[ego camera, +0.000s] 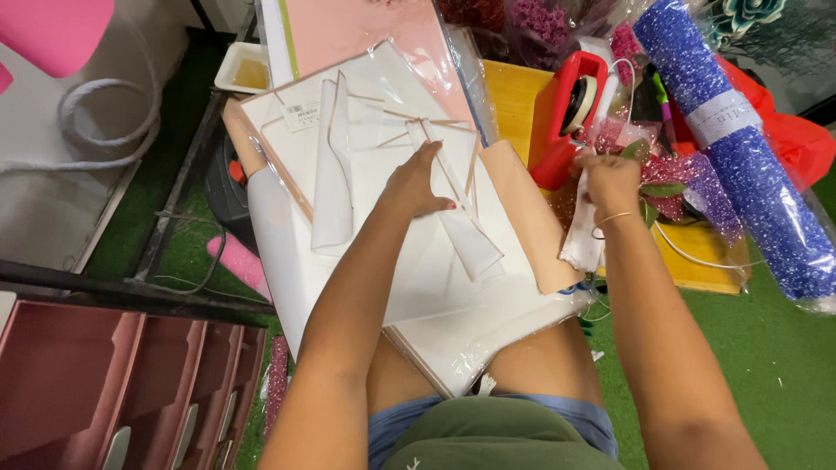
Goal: The person wraps a red artificial flower with pink glittery mesh and white paper. They fold the paper around the flower, secure it with tape, and then fold a larger sheet of white paper to create a backing.
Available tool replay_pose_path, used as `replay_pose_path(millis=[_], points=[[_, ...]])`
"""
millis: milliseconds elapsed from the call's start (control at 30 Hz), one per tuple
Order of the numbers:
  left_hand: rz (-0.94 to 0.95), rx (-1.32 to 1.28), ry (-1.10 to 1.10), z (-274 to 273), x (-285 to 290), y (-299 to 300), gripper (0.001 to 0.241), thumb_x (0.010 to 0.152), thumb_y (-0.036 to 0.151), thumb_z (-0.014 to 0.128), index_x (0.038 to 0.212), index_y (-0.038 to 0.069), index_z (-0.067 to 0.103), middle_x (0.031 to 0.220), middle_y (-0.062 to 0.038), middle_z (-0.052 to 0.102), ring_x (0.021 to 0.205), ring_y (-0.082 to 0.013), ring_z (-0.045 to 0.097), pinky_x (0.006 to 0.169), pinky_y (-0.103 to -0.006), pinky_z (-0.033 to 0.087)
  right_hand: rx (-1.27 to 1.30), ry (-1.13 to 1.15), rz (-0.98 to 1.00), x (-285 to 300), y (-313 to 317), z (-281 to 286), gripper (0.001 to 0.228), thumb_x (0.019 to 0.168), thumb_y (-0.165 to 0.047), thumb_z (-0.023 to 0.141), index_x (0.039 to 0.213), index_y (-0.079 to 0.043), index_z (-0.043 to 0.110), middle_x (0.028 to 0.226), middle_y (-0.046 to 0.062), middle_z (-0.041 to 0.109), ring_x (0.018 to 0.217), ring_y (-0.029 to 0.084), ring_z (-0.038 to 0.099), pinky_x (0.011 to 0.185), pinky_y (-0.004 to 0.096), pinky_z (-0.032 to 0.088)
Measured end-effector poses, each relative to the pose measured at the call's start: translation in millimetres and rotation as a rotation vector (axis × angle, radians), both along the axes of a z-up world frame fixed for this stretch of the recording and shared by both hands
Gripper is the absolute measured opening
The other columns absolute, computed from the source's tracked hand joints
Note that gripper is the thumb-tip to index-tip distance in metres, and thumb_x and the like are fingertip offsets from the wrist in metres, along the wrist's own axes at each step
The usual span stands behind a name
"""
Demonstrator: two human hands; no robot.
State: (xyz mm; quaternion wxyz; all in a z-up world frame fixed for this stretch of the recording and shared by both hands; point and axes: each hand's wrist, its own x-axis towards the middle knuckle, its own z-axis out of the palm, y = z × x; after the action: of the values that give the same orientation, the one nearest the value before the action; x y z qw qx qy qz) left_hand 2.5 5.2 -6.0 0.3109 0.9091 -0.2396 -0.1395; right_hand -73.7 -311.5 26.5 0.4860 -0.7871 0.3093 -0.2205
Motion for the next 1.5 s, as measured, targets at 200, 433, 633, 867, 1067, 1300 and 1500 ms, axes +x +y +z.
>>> replay_pose_path(millis=[200, 433, 633, 867, 1067, 1300, 1500], points=[[-0.003, -0.011, -0.01, -1.6, 1.1, -1.3, 0.115, 0.074, 0.041, 0.091, 0.161, 0.017, 0.02, 0.167, -0.018, 0.027, 0.15, -0.0325, 0.037, 0.122, -0.0505, 0.032, -0.289, 0.143, 0.04, 36.3, -89.6, -90.0, 0.022, 0.087, -0.035, 0.083, 0.081, -0.014, 0.078, 0.062, 0.007, 0.063, 0.062, 0.024, 0.062, 0.053, 0.039, 0.047], [0.006, -0.036, -0.012, 4.2, 4.3, 3.5, 0.116, 0.074, 0.037, 0.091, 0.162, 0.013, 0.019, 0.166, -0.019, 0.03, 0.147, -0.0374, 0.041, 0.121, -0.0529, 0.034, -0.659, 0.529, 0.179, 12.4, -15.4, 1.8, 0.018, 0.08, -0.027, 0.074, 0.084, -0.01, 0.08, 0.082, 0.025, 0.073, 0.09, 0.048, 0.072, 0.074, 0.055, 0.056], [-0.006, -0.028, 0.01, 30.1, -13.9, 5.4, 0.117, 0.076, 0.029, 0.091, 0.163, 0.015, 0.014, 0.164, -0.02, 0.032, 0.141, -0.0414, 0.047, 0.118, -0.0526, 0.039, -0.504, 0.106, 0.726, 16.7, 97.2, 41.2, 0.015, 0.097, -0.017, 0.071, 0.106, -0.005, 0.074, 0.096, 0.023, 0.072, 0.102, 0.046, 0.068, 0.087, 0.053, 0.051], [0.016, -0.066, 0.091, 41.4, -15.8, 2.5, 0.133, 0.078, 0.024, 0.09, 0.16, 0.012, -0.014, 0.165, -0.02, 0.03, 0.139, -0.0496, 0.045, 0.119, -0.0558, 0.039, -0.342, 0.496, 1.106, 91.9, 124.2, 19.6, 0.043, 0.09, -0.021, 0.075, 0.132, -0.019, 0.064, 0.077, 0.005, 0.077, 0.088, 0.025, 0.075, 0.089, 0.039, 0.051], [0.036, -0.071, 0.118, 37.0, -10.5, -4.0, 0.135, 0.078, 0.019, 0.089, 0.157, 0.011, -0.02, 0.163, -0.02, 0.034, 0.138, -0.0496, 0.047, 0.118, -0.0568, 0.04, -0.271, 0.442, 1.355, 127.5, 129.4, -21.1, 0.051, 0.088, -0.013, 0.07, 0.131, -0.002, 0.045, 0.083, 0.011, 0.077, 0.087, 0.033, 0.071, 0.083, 0.042, 0.05], [0.051, -0.029, 0.126, 25.9, -7.0, -6.1, 0.135, 0.078, 0.023, 0.089, 0.158, 0.013, -0.019, 0.153, -0.022, 0.048, 0.133, -0.0447, 0.055, 0.115, -0.0536, 0.043, -0.409, 0.468, 1.383, 120.8, 150.8, -11.4, 0.056, 0.084, -0.015, 0.065, 0.129, 0.006, 0.041, 0.109, 0.035, 0.068, 0.112, 0.056, 0.062, 0.097, 0.064, 0.048], [0.062, -0.003, 0.127, 29.5, -9.7, -5.0, 0.138, 0.077, 0.026, 0.09, 0.157, 0.012, -0.021, 0.149, -0.023, 0.052, 0.133, -0.0443, 0.055, 0.115, -0.0529, 0.042, -0.494, 0.521, 1.371, 111.6, 166.9, 18.1, 0.056, 0.081, -0.013, 0.062, 0.13, 0.008, 0.045, 0.109, 0.032, 0.071, 0.113, 0.054, 0.064, 0.097, 0.063, 0.05]])
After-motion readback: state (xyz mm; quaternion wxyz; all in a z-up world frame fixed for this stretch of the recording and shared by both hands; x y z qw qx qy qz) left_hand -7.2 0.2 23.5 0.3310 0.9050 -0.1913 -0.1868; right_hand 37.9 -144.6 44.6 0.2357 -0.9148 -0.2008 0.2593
